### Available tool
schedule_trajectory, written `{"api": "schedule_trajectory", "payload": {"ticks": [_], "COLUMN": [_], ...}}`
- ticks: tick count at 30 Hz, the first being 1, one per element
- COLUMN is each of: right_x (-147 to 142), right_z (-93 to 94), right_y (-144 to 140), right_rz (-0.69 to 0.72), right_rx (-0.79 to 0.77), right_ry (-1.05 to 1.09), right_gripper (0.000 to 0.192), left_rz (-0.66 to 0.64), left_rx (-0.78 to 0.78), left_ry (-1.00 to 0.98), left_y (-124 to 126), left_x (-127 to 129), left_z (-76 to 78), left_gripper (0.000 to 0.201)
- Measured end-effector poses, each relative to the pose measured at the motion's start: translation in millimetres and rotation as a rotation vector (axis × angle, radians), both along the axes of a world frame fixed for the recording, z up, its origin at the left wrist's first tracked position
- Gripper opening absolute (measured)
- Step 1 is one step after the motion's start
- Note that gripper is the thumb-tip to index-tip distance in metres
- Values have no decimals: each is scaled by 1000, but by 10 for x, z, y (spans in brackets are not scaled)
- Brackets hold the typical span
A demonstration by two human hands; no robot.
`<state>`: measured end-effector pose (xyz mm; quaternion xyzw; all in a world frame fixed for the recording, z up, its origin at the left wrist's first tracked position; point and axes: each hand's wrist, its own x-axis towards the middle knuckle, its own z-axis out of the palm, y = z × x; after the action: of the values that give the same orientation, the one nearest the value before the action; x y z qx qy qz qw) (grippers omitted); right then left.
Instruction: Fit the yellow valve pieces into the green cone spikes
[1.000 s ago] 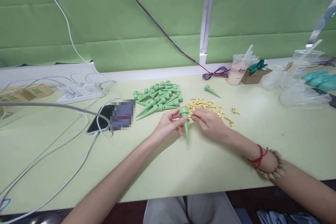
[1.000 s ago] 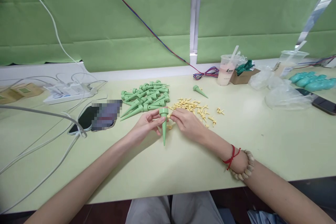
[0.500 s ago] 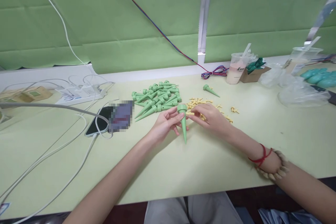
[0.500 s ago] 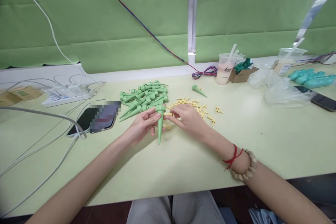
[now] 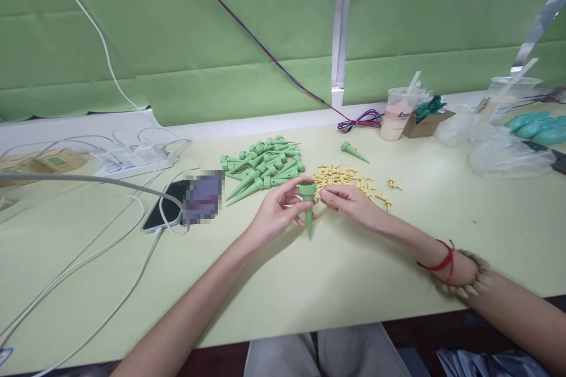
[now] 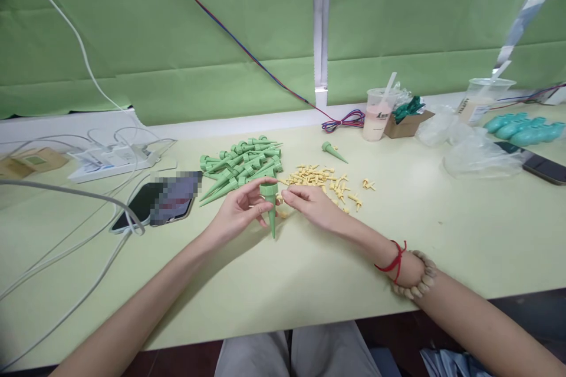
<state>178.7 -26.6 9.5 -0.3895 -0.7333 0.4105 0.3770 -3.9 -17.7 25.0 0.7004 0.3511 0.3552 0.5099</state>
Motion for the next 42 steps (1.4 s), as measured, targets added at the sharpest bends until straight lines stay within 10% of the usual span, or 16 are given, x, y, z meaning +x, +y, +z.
{"api": "schedule_trajectory", "payload": {"ticks": [5, 12, 17, 24, 34, 42], "right_x": [-49, 104, 116, 40, -37, 72], "right_z": [-21, 51, -24, -27, -3, 63], "right_y": [2, 29, 75, 9, 4, -4], "right_rz": [73, -168, -120, -112, 162, -198], "right_rx": [-284, 568, 777, 502, -334, 575], "right_ry": [192, -370, -512, -312, 276, -309], "right_gripper": [42, 20, 24, 24, 39, 21], "left_rz": [17, 50, 5, 64, 95, 61], "left_rx": [42, -128, -181, -68, 64, -181], "left_ry": [-24, -137, -126, -34, -15, -160], "left_y": [-47, -40, -25, -34, -76, -72], "left_x": [45, 62, 49, 59, 55, 98], "left_z": [2, 17, -26, -51, -10, 24], "left_gripper": [46, 59, 61, 60, 51, 61]}}
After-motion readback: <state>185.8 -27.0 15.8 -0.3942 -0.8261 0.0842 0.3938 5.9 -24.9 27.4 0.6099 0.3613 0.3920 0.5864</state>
